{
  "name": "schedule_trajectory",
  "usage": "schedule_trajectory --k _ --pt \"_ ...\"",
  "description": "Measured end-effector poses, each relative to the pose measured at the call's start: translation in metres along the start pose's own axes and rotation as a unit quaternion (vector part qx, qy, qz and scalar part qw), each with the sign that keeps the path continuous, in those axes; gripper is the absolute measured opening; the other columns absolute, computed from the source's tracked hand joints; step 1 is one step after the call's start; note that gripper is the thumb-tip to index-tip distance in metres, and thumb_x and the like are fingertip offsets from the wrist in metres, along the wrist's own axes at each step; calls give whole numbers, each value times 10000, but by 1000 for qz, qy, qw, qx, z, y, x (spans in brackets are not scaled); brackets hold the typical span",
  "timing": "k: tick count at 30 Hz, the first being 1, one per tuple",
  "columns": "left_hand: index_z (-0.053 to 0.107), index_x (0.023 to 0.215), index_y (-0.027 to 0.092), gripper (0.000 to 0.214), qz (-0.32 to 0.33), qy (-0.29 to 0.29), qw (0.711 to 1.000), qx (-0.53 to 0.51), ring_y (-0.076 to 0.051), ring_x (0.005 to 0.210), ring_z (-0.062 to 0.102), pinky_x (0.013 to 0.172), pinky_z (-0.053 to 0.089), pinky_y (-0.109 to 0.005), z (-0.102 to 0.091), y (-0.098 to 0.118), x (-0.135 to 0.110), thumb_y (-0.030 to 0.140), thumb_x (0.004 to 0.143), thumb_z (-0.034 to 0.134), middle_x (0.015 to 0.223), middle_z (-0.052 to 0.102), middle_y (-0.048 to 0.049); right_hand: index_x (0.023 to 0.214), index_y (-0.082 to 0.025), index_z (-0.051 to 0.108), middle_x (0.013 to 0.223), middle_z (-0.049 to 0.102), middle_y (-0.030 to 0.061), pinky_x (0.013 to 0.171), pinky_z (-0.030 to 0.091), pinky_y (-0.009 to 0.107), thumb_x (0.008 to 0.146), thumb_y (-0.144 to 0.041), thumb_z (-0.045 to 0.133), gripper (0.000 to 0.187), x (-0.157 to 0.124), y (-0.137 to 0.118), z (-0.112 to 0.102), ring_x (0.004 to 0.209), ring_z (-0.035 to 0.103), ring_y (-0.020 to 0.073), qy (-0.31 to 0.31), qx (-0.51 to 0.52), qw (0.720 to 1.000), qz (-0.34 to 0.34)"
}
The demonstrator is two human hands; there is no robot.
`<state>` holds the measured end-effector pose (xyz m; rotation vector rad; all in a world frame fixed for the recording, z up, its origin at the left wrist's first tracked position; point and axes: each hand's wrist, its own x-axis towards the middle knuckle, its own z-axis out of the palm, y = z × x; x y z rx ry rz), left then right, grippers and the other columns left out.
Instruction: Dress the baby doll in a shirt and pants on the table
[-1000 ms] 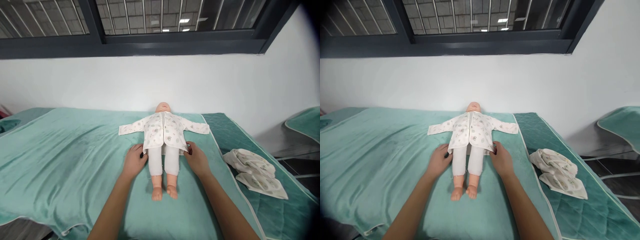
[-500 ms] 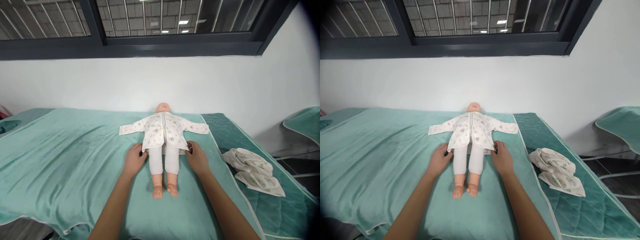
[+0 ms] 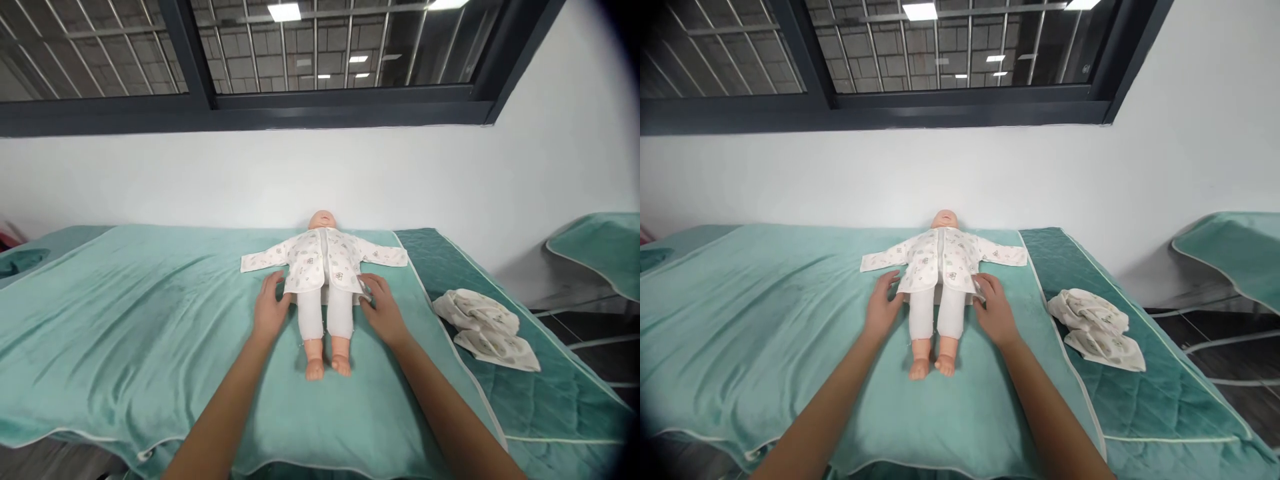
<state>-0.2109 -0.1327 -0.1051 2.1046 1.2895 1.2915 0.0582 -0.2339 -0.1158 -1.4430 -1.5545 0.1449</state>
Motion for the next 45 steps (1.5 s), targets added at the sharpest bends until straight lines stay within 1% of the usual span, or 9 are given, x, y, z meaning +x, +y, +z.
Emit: schedule_trajectory --k 5,10,17,20,25,30,37,41,45 --pt "687 1097 224 276 18 23 993 -111 -200 1092 605 981 460 -335 16 23 9 259 851 568 1161 666 -52 1251 -250 570 1264 572 82 1055 428 417 919 -230 470 347 5 -5 5 1211 532 233 4 -28 999 -26" --pt "658 732 162 307 -160 103 949 -252 -147 688 551 652 434 -260 32 23 17 422 868 570 691 606 0 1203 -217 580 1217 590 116 1025 432 448 884 -199 445 347 23 -6 20 1175 540 266 39 -42 998 -21" --pt "640 805 149 459 -228 183 881 -371 -137 727 546 711 427 -269 33 10 22 600 852 571 760 619 -16 930 -195 657 845 666 27 758 519 341 846 -396 553 241 41 10 26 807 625 201 79 242 954 159" --pt "627 845 167 419 -209 186 884 -374 -136 747 546 723 433 -267 33 7 23 579 867 555 810 621 -14 994 -174 667 936 710 66 772 539 365 886 -509 502 389 45 17 24 868 665 223 107 290 934 180" --pt "532 805 200 323 -203 209 913 -285 -113 672 454 650 404 -242 35 -4 22 515 863 572 745 509 33 1154 -187 650 1224 689 102 957 532 438 858 -543 582 467 43 15 17 1202 614 264 160 477 837 214" --pt "484 828 215 298 -208 239 925 -207 -119 700 451 676 403 -250 32 -10 19 504 875 536 763 466 39 1032 -180 658 1174 708 124 863 574 434 867 -566 548 433 27 9 9 1079 673 275 119 482 830 255" --pt "408 845 236 245 -234 280 924 -117 -135 729 445 734 379 -298 20 -1 13 343 795 622 799 451 44 918 -221 666 999 721 79 923 535 447 849 -508 601 302 -18 2 -28 978 677 253 14 340 902 265" --pt "362 827 252 253 -223 284 924 -124 -133 722 424 745 381 -293 14 3 6 255 757 606 802 408 47 1052 -244 652 1158 666 74 1008 466 489 839 -343 578 246 -39 14 -82 1094 618 269 7 23 990 136" --pt "386 827 247 218 -217 266 929 -139 -131 712 418 733 382 -276 4 8 -13 252 746 588 785 397 51 1228 -228 595 1370 564 142 1082 348 577 808 -281 601 424 -49 43 -140 1299 473 364 -40 -288 955 52"
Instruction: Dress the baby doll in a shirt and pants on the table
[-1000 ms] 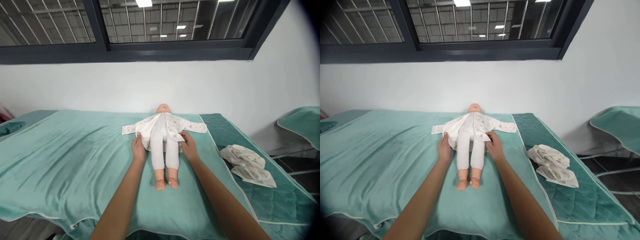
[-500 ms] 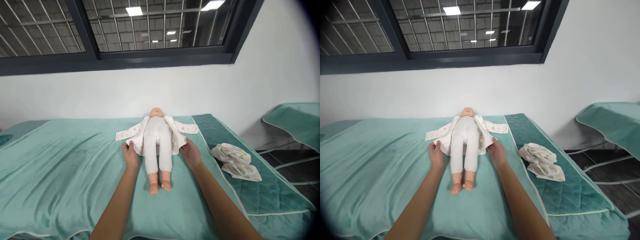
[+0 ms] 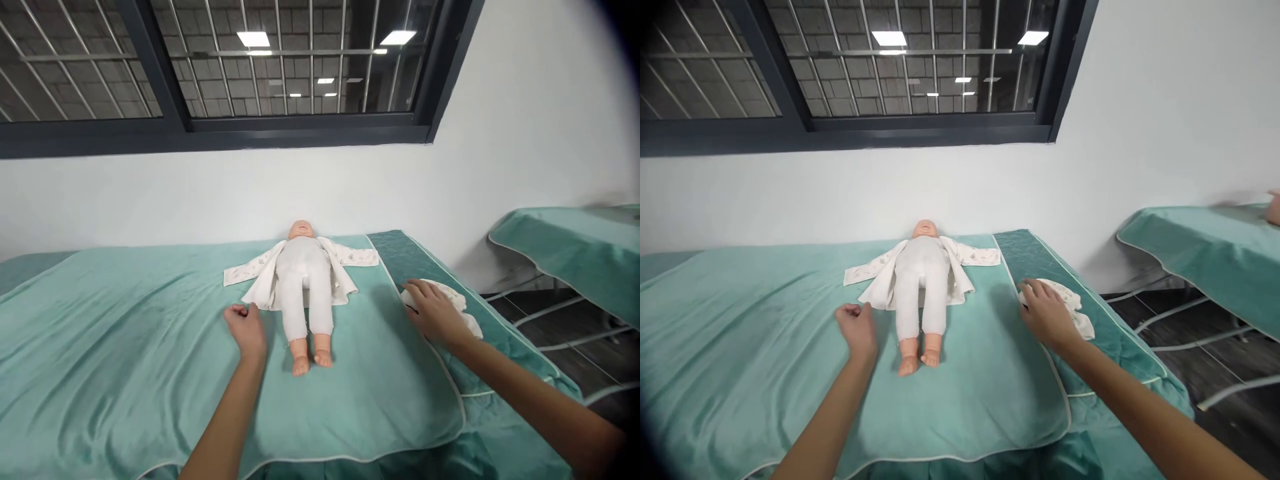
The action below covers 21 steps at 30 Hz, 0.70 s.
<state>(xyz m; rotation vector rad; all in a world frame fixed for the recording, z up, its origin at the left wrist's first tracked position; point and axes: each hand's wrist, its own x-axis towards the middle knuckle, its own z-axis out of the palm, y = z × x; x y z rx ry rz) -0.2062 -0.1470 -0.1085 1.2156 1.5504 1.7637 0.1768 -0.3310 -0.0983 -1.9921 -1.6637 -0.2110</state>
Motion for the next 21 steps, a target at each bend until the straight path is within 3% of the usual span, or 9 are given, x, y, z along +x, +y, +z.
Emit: schedule_trajectory --k 4,6,9,13,14,16,19,21 --pt "420 819 233 171 -7 -64 998 4 -127 696 412 700 370 -262 -22 4 -18 267 753 574 751 409 56 1388 -260 475 1485 458 163 981 418 577 754 -385 693 682 -15 33 -21 1320 452 416 -94 -126 985 71" --pt "431 801 225 139 -21 -111 994 7 -123 662 418 664 370 -256 -28 11 -25 267 755 556 712 421 59 1423 -238 440 1470 459 184 924 457 524 779 -351 656 688 -19 33 -33 1288 485 414 -160 -141 973 82" --pt "465 768 209 112 -47 -193 980 9 -124 611 465 610 388 -257 -24 36 -32 270 739 554 669 478 51 1348 -146 520 1323 565 228 890 458 468 778 -219 599 580 -8 13 -55 1186 566 408 -255 -139 954 76" --pt "598 823 187 180 -37 -368 929 -7 -159 682 613 630 467 -277 -18 105 -45 337 732 637 780 634 -7 1128 -174 653 1104 702 132 834 473 359 823 -302 585 338 31 -46 -93 1010 658 305 -337 -56 939 38" --pt "619 876 189 220 -14 -463 886 -10 -173 755 641 678 489 -290 -20 125 -51 381 771 635 857 655 -25 1102 -203 659 1092 713 85 815 477 320 856 -348 555 304 40 -65 -102 993 662 264 -354 -10 935 19" --pt "625 1048 210 330 42 -570 819 -37 -204 939 656 808 515 -328 -29 163 -63 460 832 617 1043 668 -59 1078 -201 662 1074 714 67 793 475 311 866 -413 564 316 52 -108 -120 981 652 254 -373 175 911 5" --pt "502 1358 281 633 147 -622 768 -42 -271 1274 515 1033 455 -405 -49 203 -79 464 790 714 1386 540 -95 992 -214 681 1068 699 32 786 457 292 854 -416 593 260 59 -169 -138 975 622 222 -324 346 880 -14" --pt "365 1479 339 879 226 -598 769 -20 -310 1429 339 1150 351 -459 -60 214 -82 414 718 800 1555 361 -83 986 -212 684 1026 693 25 741 453 278 840 -376 605 233 60 -198 -144 908 615 195 -292 443 848 -5"
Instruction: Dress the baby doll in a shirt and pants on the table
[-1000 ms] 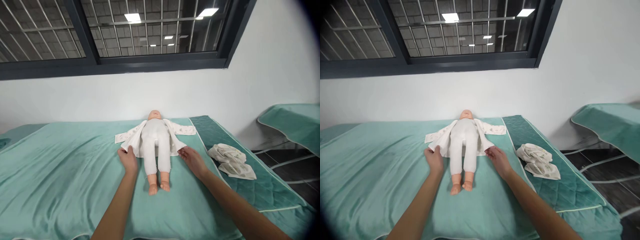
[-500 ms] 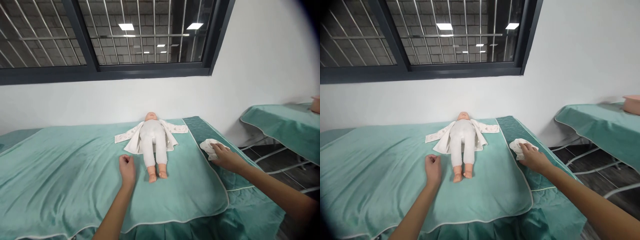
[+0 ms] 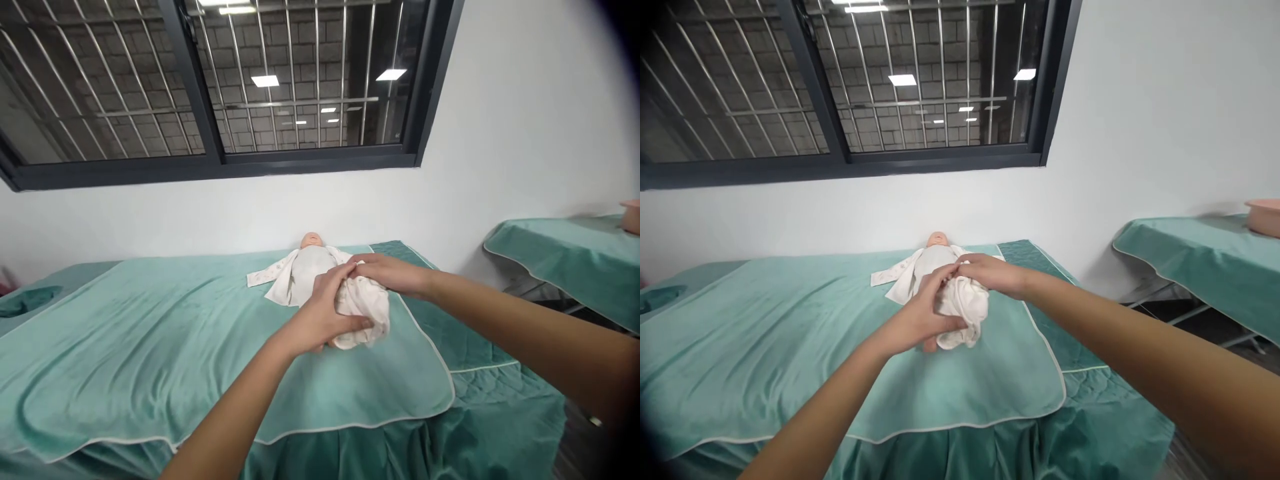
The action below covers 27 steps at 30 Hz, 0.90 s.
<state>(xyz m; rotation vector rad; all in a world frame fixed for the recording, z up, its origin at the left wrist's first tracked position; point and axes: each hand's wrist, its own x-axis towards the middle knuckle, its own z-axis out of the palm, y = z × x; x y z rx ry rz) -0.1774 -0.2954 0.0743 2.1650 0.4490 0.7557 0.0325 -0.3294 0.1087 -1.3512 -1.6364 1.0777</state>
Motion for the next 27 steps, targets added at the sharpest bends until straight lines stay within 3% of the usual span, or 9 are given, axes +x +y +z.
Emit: schedule_trajectory --k 4,7,10,12,16,18,21,24,27 --pt "302 1500 367 851 69 79 990 91 -275 1523 152 1236 208 -466 -11 -1 -8 265 779 741 1635 193 -41 909 -202 666 844 662 0 628 435 244 813 -356 649 182 11 -19 18 731 575 142 64 169 983 -30" --pt "352 1472 342 729 97 131 979 119 -245 1511 199 1231 220 -440 -16 -10 -9 154 823 629 1613 248 -44 865 -198 660 824 671 11 642 474 251 808 -368 661 179 18 -21 21 728 591 148 66 251 965 -30" --pt "446 1402 283 594 64 206 970 114 -238 1385 420 1135 364 -412 -21 -18 -10 136 838 557 1494 452 -73 964 -199 679 957 710 52 767 531 306 838 -381 624 228 20 -18 25 845 644 181 38 285 957 -36" --pt "537 1290 239 440 0 263 960 100 -220 1168 588 978 471 -370 -26 -20 -10 154 860 503 1291 622 -74 1063 -207 661 1068 703 72 863 533 362 872 -417 602 290 20 -16 27 934 658 202 56 246 967 -39" --pt "640 1089 213 275 -89 317 936 120 -189 862 637 765 483 -305 -48 -16 2 222 840 525 993 708 -35 1266 -256 551 1306 613 90 982 486 446 895 -431 612 414 16 -20 31 1149 605 247 222 5 969 -107" --pt "671 1054 219 262 -113 279 949 99 -176 805 627 705 472 -281 -61 -9 13 265 824 555 965 708 -27 1326 -265 508 1401 543 96 1041 442 467 887 -361 638 468 12 -27 34 1266 525 263 250 -168 926 -230" --pt "697 1032 206 281 -151 190 970 -5 -160 698 609 589 441 -251 -78 6 30 337 807 592 865 701 -27 1311 -245 533 1414 531 102 1115 352 493 881 -254 654 446 6 -38 41 1329 456 275 163 -419 800 -398" --pt "712 996 188 291 -169 162 969 -79 -145 624 585 526 409 -236 -90 21 42 359 775 633 784 679 -25 1283 -194 554 1351 573 134 1140 293 538 889 -281 663 418 3 -41 45 1294 473 297 98 -548 697 -452" --pt "723 974 179 295 -167 155 969 -93 -149 627 589 533 422 -243 -99 30 46 353 744 662 775 681 -32 1282 -166 548 1285 609 137 1141 278 533 910 -281 631 398 4 -37 44 1220 515 288 116 -584 658 -461"
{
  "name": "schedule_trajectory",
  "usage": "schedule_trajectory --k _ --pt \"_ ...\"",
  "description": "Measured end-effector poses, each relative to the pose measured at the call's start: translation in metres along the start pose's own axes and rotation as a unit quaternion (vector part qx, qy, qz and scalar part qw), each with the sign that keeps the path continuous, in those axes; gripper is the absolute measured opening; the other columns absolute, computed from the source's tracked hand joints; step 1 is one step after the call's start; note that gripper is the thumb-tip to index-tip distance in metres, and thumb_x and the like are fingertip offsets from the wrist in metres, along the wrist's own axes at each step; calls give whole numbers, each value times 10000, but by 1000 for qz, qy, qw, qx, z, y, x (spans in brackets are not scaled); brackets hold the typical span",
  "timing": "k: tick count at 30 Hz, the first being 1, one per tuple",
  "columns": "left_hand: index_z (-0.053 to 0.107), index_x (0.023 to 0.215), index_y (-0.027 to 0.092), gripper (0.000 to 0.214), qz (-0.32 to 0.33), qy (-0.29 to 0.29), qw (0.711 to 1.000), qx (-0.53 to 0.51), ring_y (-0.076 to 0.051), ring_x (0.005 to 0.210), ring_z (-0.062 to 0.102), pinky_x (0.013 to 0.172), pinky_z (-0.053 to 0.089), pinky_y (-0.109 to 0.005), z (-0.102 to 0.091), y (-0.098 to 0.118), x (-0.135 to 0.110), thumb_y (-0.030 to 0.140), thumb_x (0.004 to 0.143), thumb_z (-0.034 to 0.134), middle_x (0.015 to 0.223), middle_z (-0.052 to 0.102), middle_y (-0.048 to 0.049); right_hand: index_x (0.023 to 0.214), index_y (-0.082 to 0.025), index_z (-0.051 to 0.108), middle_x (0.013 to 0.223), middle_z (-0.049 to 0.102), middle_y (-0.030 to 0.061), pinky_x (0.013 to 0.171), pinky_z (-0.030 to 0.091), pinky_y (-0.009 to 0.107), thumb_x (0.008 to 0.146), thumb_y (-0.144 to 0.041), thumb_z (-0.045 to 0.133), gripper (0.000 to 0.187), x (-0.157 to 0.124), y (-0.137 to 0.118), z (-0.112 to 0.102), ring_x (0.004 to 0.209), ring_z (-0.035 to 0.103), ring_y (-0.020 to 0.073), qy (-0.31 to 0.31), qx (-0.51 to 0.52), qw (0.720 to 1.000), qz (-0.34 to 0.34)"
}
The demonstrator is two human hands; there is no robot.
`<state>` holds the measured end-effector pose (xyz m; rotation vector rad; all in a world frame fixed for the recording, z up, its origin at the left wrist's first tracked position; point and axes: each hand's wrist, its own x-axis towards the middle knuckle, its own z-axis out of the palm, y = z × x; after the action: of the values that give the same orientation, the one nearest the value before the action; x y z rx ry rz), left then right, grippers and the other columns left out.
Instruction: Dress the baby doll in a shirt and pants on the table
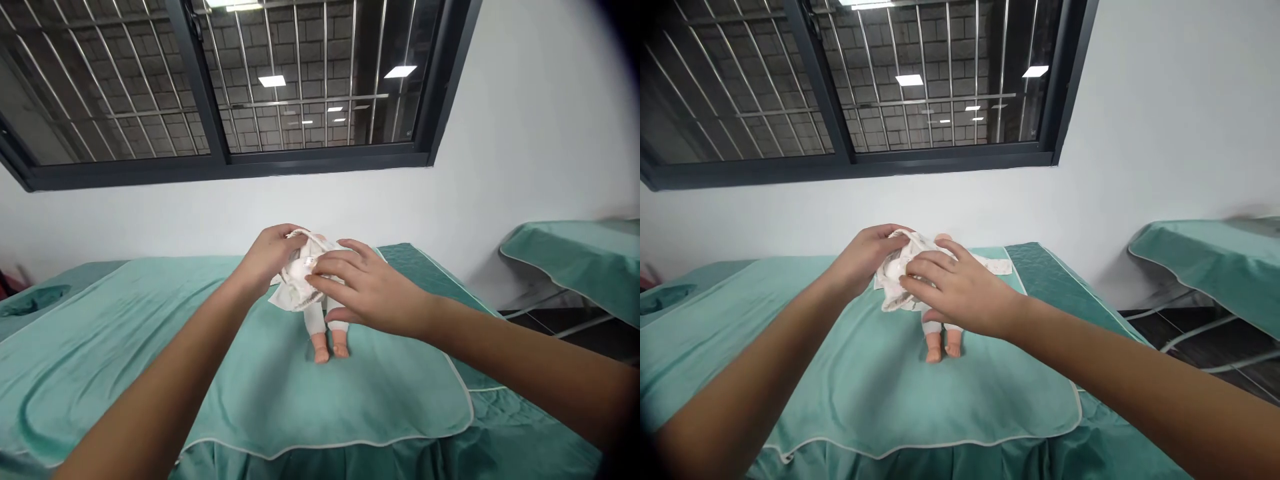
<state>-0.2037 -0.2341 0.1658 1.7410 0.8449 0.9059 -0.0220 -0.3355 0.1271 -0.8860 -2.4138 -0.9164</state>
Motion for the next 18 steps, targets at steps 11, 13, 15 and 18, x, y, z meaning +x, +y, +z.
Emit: schedule_trajectory --k 11,13,15,18 --pt "721 991 200 363 45 -21 985 166 -170 643 598 556 404 -264 -12 -1 9 183 653 592 839 727 -46 1058 -252 663 870 683 34 799 372 351 860 -227 619 205 25 47 -31 720 558 196 -117 111 978 134" --pt "723 961 192 337 55 -10 983 175 -188 704 625 597 430 -272 -19 -2 15 170 646 604 868 730 -58 916 -265 687 737 663 8 763 348 336 789 -249 695 128 30 55 -38 683 545 195 -146 160 965 148" --pt "715 963 184 321 54 -3 986 158 -205 788 645 655 458 -286 -24 1 16 170 655 626 932 731 -73 780 -253 677 645 625 -2 704 326 313 770 -258 697 22 35 61 -41 661 540 191 -157 211 945 197" --pt "690 1024 180 324 106 -12 992 72 -218 971 646 789 489 -306 -20 10 9 183 702 662 1076 712 -87 742 -235 667 671 627 -7 642 324 291 811 -289 629 95 41 62 -40 661 547 176 -108 295 905 288"
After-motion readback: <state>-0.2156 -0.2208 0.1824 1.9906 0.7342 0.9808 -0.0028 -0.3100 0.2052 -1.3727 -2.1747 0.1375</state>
